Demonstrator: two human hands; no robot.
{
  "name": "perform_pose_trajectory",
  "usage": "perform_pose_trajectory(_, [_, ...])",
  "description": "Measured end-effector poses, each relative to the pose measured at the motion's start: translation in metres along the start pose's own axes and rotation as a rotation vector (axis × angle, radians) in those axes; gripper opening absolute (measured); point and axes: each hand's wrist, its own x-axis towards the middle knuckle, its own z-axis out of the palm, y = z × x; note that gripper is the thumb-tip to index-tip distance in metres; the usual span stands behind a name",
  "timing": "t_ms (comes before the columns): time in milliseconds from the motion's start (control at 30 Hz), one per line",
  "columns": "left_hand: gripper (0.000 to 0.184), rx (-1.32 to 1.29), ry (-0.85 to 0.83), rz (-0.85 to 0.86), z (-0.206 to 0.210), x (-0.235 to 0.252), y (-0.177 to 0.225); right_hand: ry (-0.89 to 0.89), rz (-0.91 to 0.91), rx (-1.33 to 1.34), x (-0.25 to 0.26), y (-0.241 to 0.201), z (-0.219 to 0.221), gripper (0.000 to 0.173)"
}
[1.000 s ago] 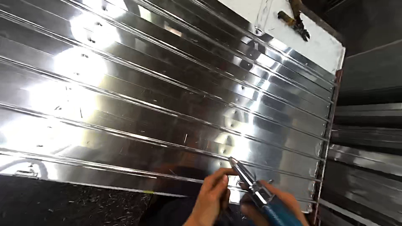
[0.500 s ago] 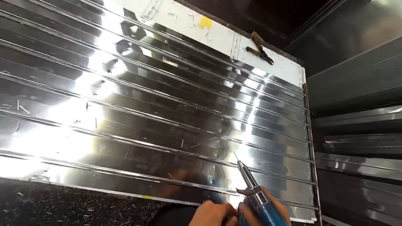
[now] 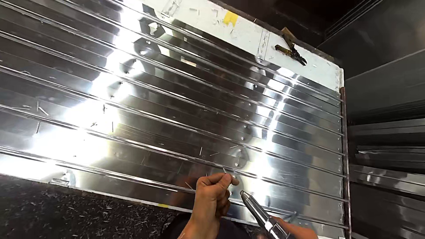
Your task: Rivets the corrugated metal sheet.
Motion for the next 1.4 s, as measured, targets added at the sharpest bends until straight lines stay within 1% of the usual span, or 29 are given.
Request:
perform_pose_trajectory(67, [0.025, 0.016, 0.028, -0.038, 0.003, 0.007, -0.001, -0.011, -0.043, -0.043, 0.011, -0.002, 0.001, 0.031])
perform_pose_trajectory(133, [0.025, 0.006, 0.045, -0.069, 0.007, 0.016, -0.005, -0.01, -0.041, -0.082, 0.022, -0.001, 0.005, 0.03])
perform_pose_trajectory(233, [0.026, -0.027, 0.091, -0.077, 0.011, 0.032, -0.006, -0.033, -0.015, -0.092, 0.039, 0.007, 0.007, 0.03])
perform_pose_trajectory(367, [0.026, -0.037, 0.202, -0.13, 0.016, 0.061, 0.001, -0.047, 0.056, -0.073, 0.063, 0.017, 0.01, 0.031])
perform_pose_trajectory(467, [0.027, -0.059, 0.265, -0.221, 0.022, 0.084, 0.004, -0.058, 0.115, -0.065, 0.086, 0.021, 0.011, 0.03])
perform_pose_trajectory(600, [0.03, -0.143, 0.314, -0.409, 0.023, 0.121, 0.01, -0.065, 0.164, -0.093, 0.117, 0.037, 0.012, 0.028])
perform_pose_trajectory(767, [0.029, -0.117, 0.353, -0.503, 0.028, 0.164, 0.008, -0.098, 0.2, -0.192, 0.147, 0.054, 0.004, 0.029])
perform_pose_trajectory(933, [0.028, -0.165, 0.338, -0.561, 0.033, 0.184, 0.0, -0.129, 0.236, -0.273, 0.162, 0.061, -0.004, 0.031])
perform_pose_trajectory(1000, [0.028, -0.102, 0.322, -0.549, 0.035, 0.188, -0.003, -0.135, 0.257, -0.278, 0.167, 0.063, -0.007, 0.031])
perform_pose_trajectory(1067, [0.03, 0.117, 0.239, -0.456, 0.04, 0.202, -0.01, -0.095, 0.293, -0.25, 0.179, 0.069, -0.011, 0.029])
perform_pose_trajectory(1133, [0.032, 0.403, 0.075, -0.331, 0.046, 0.225, -0.016, -0.016, 0.329, -0.251, 0.196, 0.081, -0.017, 0.026])
perform_pose_trajectory(1200, [0.031, 0.59, -0.071, -0.281, 0.056, 0.252, -0.018, 0.057, 0.323, -0.268, 0.217, 0.099, -0.025, 0.026])
perform_pose_trajectory(1233, [0.03, 0.609, -0.102, -0.283, 0.06, 0.262, -0.019, 0.068, 0.337, -0.277, 0.226, 0.106, -0.03, 0.026])
perform_pose_trajectory(1333, [0.025, 0.446, -0.059, -0.351, 0.072, 0.277, -0.019, 0.054, 0.321, -0.321, 0.246, 0.114, -0.042, 0.026])
perform_pose_trajectory(1367, [0.024, 0.434, -0.056, -0.35, 0.073, 0.28, -0.019, 0.047, 0.307, -0.337, 0.252, 0.115, -0.043, 0.025])
perform_pose_trajectory(1400, [0.024, 0.487, -0.073, -0.322, 0.071, 0.283, -0.019, 0.032, 0.305, -0.346, 0.258, 0.115, -0.044, 0.025])
